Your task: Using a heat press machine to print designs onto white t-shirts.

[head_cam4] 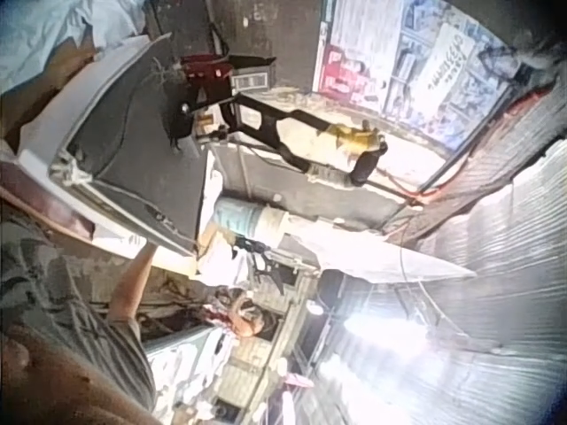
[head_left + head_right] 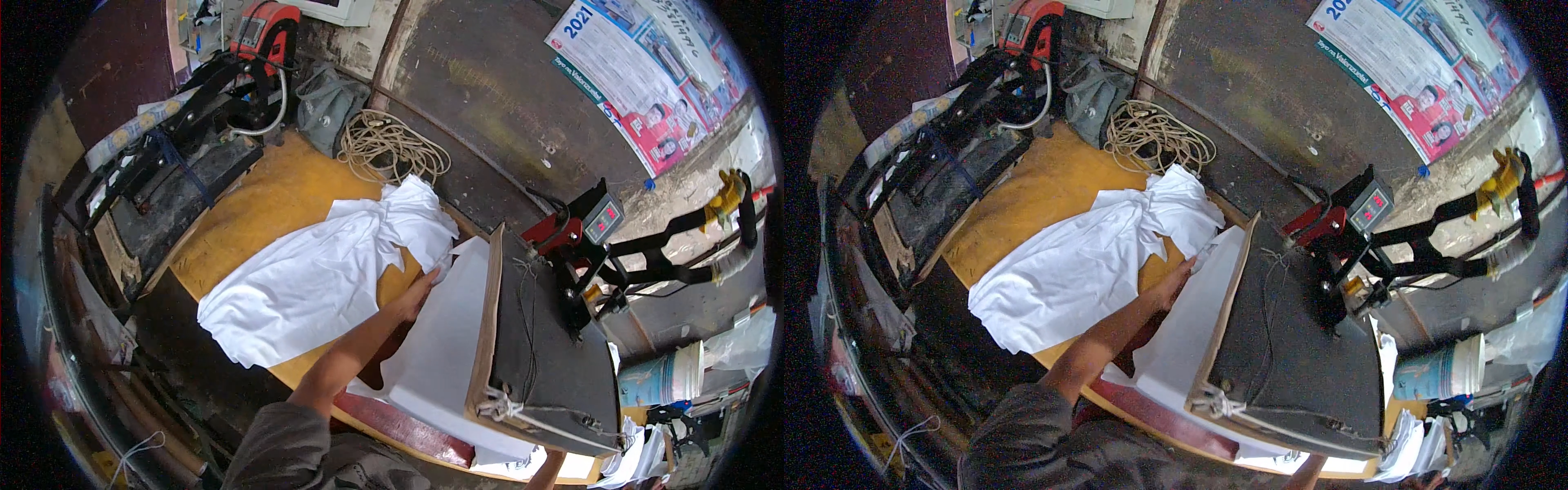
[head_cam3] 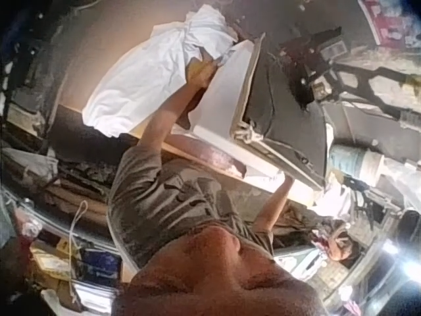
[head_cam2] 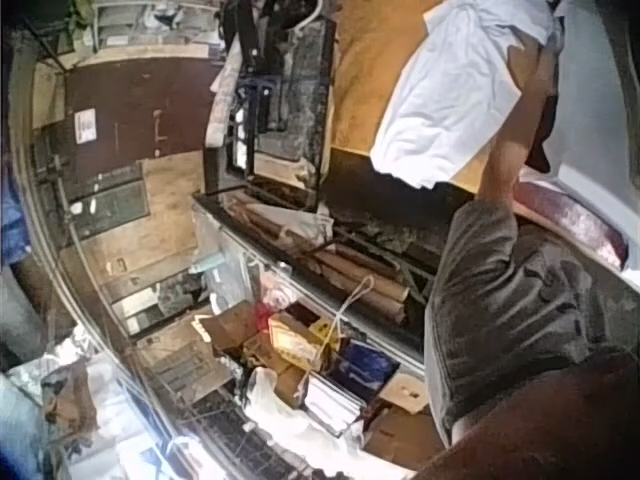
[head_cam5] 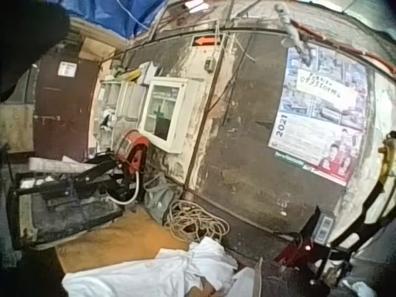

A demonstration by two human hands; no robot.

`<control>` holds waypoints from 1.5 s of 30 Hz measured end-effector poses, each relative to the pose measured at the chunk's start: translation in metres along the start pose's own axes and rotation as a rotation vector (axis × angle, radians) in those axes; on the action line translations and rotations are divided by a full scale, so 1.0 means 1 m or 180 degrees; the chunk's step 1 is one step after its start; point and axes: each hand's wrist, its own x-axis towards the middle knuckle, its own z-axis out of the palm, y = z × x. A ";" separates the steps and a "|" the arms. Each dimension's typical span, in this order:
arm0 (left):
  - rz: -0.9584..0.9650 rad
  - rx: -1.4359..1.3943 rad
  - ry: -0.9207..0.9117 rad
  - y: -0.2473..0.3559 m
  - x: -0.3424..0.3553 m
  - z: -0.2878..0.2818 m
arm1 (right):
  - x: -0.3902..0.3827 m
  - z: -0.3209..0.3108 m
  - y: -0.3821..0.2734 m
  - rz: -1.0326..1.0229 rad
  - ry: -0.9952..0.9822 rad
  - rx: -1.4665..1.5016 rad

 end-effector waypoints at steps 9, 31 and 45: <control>0.1657 0.1217 0.0192 -0.009 -0.144 0.040 | -0.034 -0.033 0.060 -0.0362 0.0240 -0.1254; 0.2131 0.3903 0.2655 -0.109 -0.281 0.043 | -0.130 0.035 0.149 0.0423 -0.0213 -0.4286; 0.1451 0.3354 0.2147 -0.321 -0.272 0.120 | -0.141 -0.005 0.095 0.0529 0.0651 -0.3065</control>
